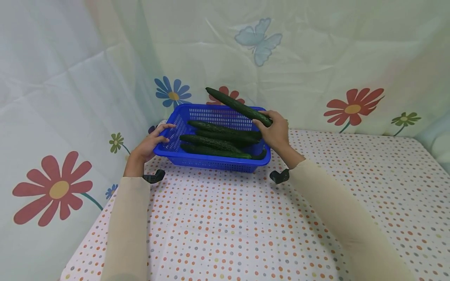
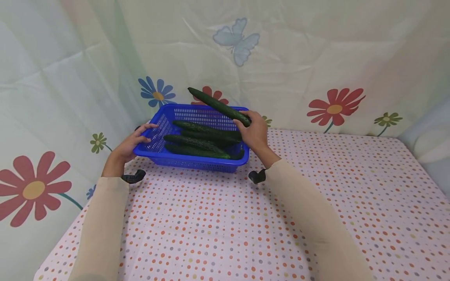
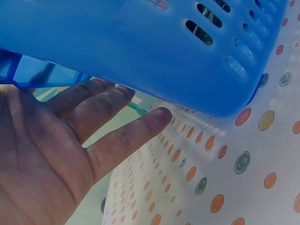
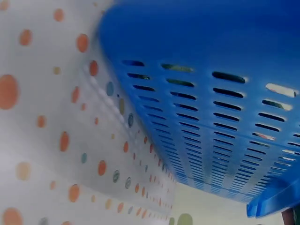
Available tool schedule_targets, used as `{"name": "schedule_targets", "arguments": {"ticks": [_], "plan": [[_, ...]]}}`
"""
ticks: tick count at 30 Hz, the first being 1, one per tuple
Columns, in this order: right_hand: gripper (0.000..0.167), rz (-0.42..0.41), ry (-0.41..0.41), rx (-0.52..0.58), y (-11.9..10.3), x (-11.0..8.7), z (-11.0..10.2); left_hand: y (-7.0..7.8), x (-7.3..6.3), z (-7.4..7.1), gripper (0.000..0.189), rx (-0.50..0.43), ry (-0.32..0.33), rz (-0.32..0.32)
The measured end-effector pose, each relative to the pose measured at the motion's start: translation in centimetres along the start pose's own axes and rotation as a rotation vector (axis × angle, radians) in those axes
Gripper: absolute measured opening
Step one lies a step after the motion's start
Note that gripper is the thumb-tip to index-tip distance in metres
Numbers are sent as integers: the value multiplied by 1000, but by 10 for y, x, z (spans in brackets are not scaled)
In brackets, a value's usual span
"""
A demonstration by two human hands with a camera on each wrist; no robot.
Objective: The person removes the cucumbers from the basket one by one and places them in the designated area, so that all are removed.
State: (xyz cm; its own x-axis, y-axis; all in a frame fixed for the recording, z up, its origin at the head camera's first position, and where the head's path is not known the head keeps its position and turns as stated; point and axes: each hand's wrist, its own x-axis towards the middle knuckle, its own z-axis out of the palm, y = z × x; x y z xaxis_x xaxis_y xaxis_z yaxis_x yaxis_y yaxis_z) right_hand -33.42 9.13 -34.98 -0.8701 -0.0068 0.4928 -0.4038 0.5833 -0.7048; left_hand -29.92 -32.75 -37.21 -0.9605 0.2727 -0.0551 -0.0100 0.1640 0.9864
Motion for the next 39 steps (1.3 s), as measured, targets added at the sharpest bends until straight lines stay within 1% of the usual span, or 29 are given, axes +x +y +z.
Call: {"name": "schedule_targets", "arguments": {"ticks": [10,12,18,26,30,35,39], "plan": [[43,5,31,81,1,-23,-17,2,-2,1,54,9,13,-4],[43,21,43,92,2,-28,-20,3,-2,1,54,16,12,-2],[46,106,96,124,4,-41,-26,4,-6,2,53,9,13,-11],[45,141,189,98,11,-57,-42,6,-6,3,52,9,-1,0],[47,171,202,98,16,-63,-51,6,-6,3,53,21,12,-1],[48,220,217,105,24,-71,-59,6,-7,4,52,28,-1,-8],[48,263,207,78,29,-78,-64,6,-7,4,52,28,-7,-10]]}}
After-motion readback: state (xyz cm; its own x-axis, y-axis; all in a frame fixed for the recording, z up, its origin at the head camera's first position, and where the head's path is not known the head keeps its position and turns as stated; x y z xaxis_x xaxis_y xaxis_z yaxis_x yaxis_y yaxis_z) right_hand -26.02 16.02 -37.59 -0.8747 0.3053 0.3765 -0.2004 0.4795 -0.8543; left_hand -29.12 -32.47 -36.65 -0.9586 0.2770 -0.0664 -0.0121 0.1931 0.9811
